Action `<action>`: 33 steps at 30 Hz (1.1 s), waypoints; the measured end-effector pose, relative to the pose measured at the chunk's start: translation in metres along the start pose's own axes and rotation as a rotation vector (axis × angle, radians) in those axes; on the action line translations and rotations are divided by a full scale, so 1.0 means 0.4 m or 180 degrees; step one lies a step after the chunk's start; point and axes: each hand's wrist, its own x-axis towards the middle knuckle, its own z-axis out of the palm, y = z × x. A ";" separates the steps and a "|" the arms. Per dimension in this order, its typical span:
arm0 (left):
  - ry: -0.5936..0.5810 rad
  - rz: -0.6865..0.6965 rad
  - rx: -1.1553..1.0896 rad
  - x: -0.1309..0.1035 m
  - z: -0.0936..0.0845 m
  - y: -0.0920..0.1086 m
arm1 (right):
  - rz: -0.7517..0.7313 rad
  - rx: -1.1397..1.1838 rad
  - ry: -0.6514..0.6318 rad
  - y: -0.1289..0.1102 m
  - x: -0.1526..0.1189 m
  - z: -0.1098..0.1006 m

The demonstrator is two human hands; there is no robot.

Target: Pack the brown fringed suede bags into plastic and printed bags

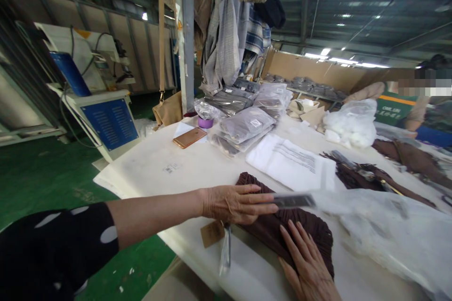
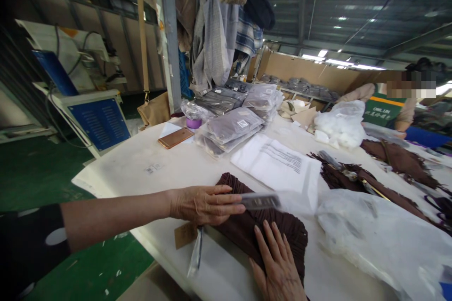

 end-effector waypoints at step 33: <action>-0.1294 -0.5382 -0.3093 -0.159 -0.068 0.150 | 0.0492 0.0257 -0.0370 0.006 -0.030 0.029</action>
